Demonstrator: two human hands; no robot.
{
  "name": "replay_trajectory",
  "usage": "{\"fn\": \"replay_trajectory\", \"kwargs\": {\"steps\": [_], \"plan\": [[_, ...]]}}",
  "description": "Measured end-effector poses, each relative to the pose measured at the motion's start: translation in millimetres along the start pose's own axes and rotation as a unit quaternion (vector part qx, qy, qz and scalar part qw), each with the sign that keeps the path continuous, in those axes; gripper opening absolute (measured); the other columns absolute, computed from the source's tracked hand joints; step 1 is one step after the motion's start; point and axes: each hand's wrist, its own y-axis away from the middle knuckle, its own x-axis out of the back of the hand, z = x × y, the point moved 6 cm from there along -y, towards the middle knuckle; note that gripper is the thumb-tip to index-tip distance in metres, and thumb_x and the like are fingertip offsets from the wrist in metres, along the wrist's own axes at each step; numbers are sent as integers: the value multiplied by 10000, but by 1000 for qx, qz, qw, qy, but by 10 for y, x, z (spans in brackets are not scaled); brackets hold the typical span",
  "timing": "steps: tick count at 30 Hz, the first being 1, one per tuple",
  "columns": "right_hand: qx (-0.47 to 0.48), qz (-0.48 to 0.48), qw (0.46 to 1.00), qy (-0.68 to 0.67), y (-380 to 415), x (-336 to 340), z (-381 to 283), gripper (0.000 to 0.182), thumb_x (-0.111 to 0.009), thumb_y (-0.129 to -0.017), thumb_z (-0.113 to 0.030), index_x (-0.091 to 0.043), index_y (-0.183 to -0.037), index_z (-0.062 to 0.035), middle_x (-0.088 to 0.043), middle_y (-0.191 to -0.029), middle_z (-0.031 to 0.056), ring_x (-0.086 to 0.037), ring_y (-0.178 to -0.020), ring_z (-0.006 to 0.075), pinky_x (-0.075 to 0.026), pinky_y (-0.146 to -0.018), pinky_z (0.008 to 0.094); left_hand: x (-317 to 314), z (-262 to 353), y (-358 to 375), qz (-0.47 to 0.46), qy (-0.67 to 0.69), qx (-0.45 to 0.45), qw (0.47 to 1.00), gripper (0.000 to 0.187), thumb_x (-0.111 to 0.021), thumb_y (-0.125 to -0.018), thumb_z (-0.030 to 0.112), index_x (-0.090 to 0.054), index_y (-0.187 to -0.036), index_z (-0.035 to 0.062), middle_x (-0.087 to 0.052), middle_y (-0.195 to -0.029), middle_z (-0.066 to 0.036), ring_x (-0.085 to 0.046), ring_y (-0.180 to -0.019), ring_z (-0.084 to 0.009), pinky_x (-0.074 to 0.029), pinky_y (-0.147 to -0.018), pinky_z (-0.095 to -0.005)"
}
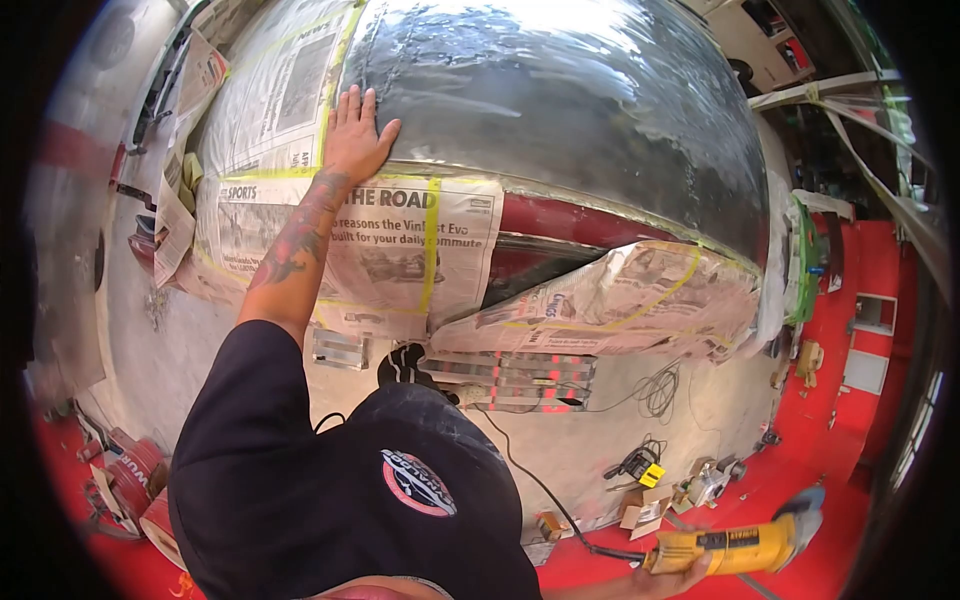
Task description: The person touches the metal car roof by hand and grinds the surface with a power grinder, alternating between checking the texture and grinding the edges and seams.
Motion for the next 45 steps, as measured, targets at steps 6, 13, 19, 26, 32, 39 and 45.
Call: {"fn": "replay_trajectory", "kwargs": {"steps": [6, 13, 19, 26, 32, 39, 45], "plan": [[-19, -204, 979, 1, -63, -1444, 218, 565, -609, -828, -284, -430, -1255, 39, -570, -1011, 165, -589, -851, 234, -523, -715, 342, 24, 15, 43, 8, 30, 27, 999, 758, -381, -926, 561, -242, -1496, 82, -189, -1561, -157, -123, -1456, -297, -99, -1176, -438], [-31, -367, 929, 42, 99, -2966, 600, 517, -628, -779, -204, -451, -1198, 41, -594, -968, 204, -647, -788, 265, -563, -678, 356, 87, 17, 31, 21, 57, 44, 997, 748, -416, -906, 530, -265, -1484, 80, -226, -1544, -160, -160, -1443, -299, -91, -1171, -466], [-95, -497, 858, 88, 480, -4236, 1001, 539, -667, -734, -159, -452, -1195, 19, -622, -918, 198, -660, -709, 272, -565, -648, 365, 127, 58, 420, 143, 203, 9, 969, 604, -509, -887, 262, -348, -1414, 16, -382, -1442, -187, -280, -1397, -341, -151, -1161, -489], [-136, -585, 789, 130, 901, -5235, 1559, 583, -691, -718, -114, -433, -1231, -10, -573, -955, 110, -636, -722, 218, -570, -664, 362, 272, -177, 573, 295, 413, -4, 862, 598, -437, -797, -5, -336, -1386, -31, -423, -1368, -220, -333, -1352, -396, -195, -1137, -528], [-139, -649, 731, 156, 1129, -5543, 1887, 609, -714, -722, -104, -423, -1250, -21, -557, -999, 93, -617, -791, 189, -571, -667, 348, 267, -206, 580, 289, 429, 5, 856, 614, -438, -802, 1, -315, -1404, -26, -416, -1381, -219, -328, -1361, -390, -206, -1134, -523], [-141, -652, 721, 187, 1139, -5633, 1945, 616, -698, -722, -90, -417, -1265, -18, -551, -1016, 96, -616, -790, 192, -573, -671, 353, 268, -223, 594, 288, 434, 8, 853, 620, -436, -811, 11, -305, -1416, -24, -411, -1398, -201, -330, -1369, -377, -201, -1139, -516], [-134, -651, 719, 201, 1148, -5649, 1913, 626, -691, -722, -91, -414, -1279, -22, -547, -1026, 94, -611, -798, 188, -574, -672, 351, 265, -232, 590, 284, 446, 7, 849, 622, -433, -812, 15, -305, -1420, -25, -404, -1411, -199, -325, -1377, -365, -186, -1149, -505]]}}
